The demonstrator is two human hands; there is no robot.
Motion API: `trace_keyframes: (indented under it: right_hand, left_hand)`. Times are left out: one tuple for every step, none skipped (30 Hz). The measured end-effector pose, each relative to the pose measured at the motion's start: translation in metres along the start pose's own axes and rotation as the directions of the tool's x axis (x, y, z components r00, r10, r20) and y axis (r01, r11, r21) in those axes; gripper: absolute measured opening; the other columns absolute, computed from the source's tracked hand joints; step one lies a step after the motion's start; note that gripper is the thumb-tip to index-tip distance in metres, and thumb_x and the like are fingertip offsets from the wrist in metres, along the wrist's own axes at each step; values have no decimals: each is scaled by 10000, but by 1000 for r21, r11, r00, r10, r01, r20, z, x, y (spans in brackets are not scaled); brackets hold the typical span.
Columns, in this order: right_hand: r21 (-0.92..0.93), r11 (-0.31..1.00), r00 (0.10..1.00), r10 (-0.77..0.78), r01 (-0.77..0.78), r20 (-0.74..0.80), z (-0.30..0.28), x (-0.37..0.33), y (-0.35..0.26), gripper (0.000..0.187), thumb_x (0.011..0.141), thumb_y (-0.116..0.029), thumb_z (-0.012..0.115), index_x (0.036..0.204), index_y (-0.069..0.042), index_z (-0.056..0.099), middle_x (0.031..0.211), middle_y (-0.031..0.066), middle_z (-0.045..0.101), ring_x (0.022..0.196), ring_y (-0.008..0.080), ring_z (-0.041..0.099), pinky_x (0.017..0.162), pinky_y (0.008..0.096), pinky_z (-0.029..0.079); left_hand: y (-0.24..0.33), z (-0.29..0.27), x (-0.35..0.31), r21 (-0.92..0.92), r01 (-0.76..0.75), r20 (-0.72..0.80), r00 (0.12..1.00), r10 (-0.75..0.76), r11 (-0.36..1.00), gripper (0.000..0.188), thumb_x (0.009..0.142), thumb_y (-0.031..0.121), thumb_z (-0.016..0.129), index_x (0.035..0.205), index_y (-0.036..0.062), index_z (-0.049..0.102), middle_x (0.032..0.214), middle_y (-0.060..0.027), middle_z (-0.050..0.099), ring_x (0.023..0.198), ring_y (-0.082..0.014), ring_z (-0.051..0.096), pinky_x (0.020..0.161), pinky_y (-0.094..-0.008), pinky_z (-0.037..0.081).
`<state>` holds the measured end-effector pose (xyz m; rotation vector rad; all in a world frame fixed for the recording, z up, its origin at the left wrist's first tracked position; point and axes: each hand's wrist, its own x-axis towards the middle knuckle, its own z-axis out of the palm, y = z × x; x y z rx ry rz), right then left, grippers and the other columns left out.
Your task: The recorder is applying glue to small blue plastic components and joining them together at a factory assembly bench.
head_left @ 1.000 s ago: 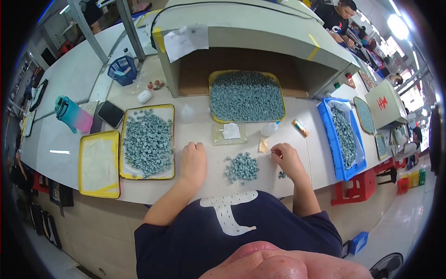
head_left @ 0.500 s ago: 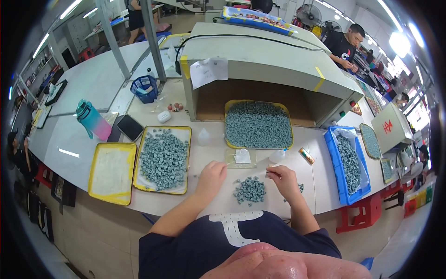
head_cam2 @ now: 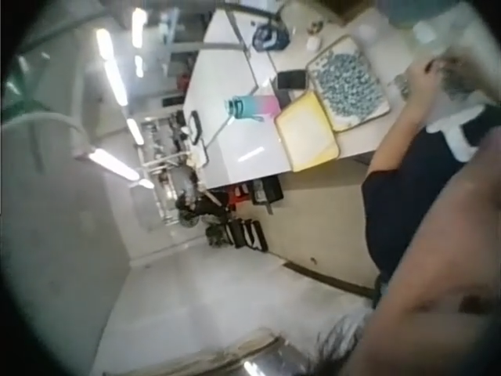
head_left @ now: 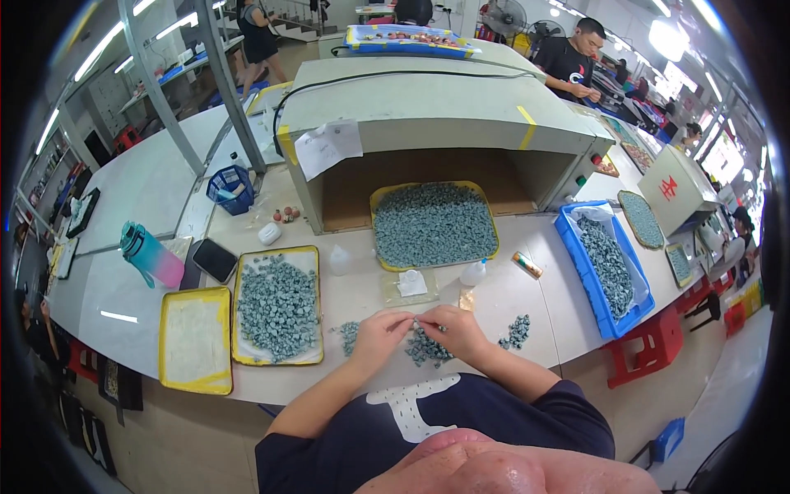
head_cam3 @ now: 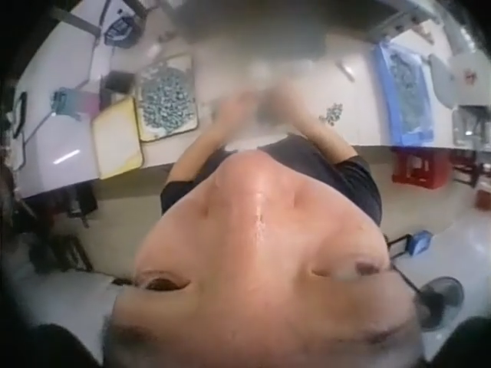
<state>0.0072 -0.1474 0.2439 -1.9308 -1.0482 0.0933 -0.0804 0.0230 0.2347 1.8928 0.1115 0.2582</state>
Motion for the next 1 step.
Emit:
trace_keyframes:
  right_hand:
    - [15, 1000, 1000, 6, -6, 3, 0, -2, 2, 176, 779, -75, 693, 952, -45, 702, 893, 149, 681, 778, 281, 662, 708, 351, 528]
  left_hand:
    - [1, 0, -1, -14, 21, -2, 1000, -21, 1000, 180, 848, 118, 654, 994, 16, 683, 971, -133, 673, 822, -233, 649, 725, -308, 512]
